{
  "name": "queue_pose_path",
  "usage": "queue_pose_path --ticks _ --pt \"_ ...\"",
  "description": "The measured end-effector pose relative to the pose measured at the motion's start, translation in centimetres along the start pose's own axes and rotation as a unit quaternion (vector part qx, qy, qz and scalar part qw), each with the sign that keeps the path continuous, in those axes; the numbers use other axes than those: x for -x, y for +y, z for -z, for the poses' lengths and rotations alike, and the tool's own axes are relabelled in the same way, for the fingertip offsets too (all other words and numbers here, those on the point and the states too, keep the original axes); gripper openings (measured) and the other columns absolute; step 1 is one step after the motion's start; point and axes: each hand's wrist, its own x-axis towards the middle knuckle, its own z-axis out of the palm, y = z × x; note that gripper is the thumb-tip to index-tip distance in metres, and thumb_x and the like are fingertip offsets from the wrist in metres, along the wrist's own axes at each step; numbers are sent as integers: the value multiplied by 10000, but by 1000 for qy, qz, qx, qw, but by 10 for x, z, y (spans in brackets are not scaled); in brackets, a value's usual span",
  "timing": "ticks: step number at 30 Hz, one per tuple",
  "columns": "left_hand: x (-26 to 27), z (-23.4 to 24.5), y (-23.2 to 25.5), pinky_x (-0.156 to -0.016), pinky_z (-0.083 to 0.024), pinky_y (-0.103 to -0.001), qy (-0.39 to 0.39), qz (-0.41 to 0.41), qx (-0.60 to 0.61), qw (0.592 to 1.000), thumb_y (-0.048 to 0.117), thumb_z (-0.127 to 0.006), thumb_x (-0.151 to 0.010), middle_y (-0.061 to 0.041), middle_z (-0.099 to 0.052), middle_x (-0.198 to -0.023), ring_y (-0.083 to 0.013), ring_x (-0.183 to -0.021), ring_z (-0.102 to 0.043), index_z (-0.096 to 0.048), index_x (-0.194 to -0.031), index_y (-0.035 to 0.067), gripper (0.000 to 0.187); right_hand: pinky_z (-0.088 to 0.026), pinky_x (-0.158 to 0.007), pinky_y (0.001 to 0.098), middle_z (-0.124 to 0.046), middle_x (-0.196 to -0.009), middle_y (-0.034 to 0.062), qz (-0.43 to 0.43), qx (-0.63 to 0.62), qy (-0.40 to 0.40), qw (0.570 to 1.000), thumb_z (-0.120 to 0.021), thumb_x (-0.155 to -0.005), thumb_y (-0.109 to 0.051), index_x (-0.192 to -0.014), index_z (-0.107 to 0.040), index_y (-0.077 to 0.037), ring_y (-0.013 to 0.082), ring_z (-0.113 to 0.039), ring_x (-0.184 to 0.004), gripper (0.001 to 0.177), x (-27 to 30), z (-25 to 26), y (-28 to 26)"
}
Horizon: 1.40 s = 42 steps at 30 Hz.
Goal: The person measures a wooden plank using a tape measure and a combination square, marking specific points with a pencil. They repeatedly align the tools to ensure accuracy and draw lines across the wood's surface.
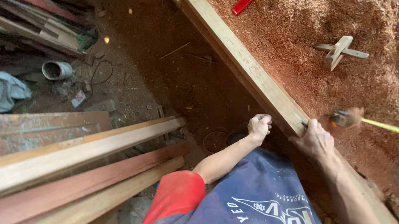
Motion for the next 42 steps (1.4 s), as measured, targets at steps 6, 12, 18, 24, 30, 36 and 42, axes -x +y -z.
queue_pose_path --ticks 6,12,18,24,30,36,42 --pt "-49 -3 -17 -871 -508 -504 -69 205 110 970 611 -352 -949 48 -592 -1295 -182 -1081 -590 -528 -1384 247 593 -577 -785 518 -698 -1007 249 24 -16 -4 1000 -710 -817 -300 -1032 -576 -33 420 -708 -916 368 -5 -19 -5" --pt "-51 17 -24 -1035 -467 -524 -299 105 310 896 894 -336 -831 -72 -620 -1282 -278 -1149 -600 -564 -1323 133 934 -584 -643 524 -705 -879 199 23 -64 34 997 -655 -768 -190 -975 -604 -76 389 -717 -778 242 26 -49 -35" --pt "-71 86 7 -1120 -391 -625 -313 47 313 896 996 -282 -848 -143 -482 -1448 -408 -1283 -506 -397 -1525 134 1102 -573 -693 517 -714 -881 177 -18 -185 45 982 -734 -656 -196 -939 -658 -87 390 -706 -818 312 63 -63 -85" --pt "-25 68 49 -1166 -336 -572 -269 71 204 939 905 -235 -786 -72 -439 -1567 -363 -1414 -427 -324 -1584 214 1059 -562 -645 505 -704 -834 163 -11 -266 177 948 -837 -564 -269 -887 -653 -66 392 -687 -741 424 84 -71 -67" --pt "-7 27 98 -1228 -296 -501 -307 -68 151 937 827 -302 -912 -106 -399 -1628 -357 -1491 -371 -301 -1613 131 988 -517 -575 388 -631 -693 138 1 -386 217 897 -890 -585 -206 -842 -613 -27 208 -615 -633 418 90 -25 -41" --pt "50 -45 212 -1145 -362 -572 -219 -161 -23 962 767 -326 -884 -178 -331 -1607 -356 -1460 -379 -168 -1609 122 983 -468 -593 335 -532 -735 25 35 -432 348 831 -949 -617 -275 -927 -532 -26 119 -492 -690 576 59 39 -29" --pt "108 -86 249 -869 -583 -513 -247 -475 -207 819 741 -579 -950 -259 -666 -1156 -293 -952 -638 -542 -1439 -14 900 -459 -620 282 -475 -897 -20 113 -646 420 627 -828 -757 -133 -923 -403 -161 101 -432 -712 457 59 72 -27"
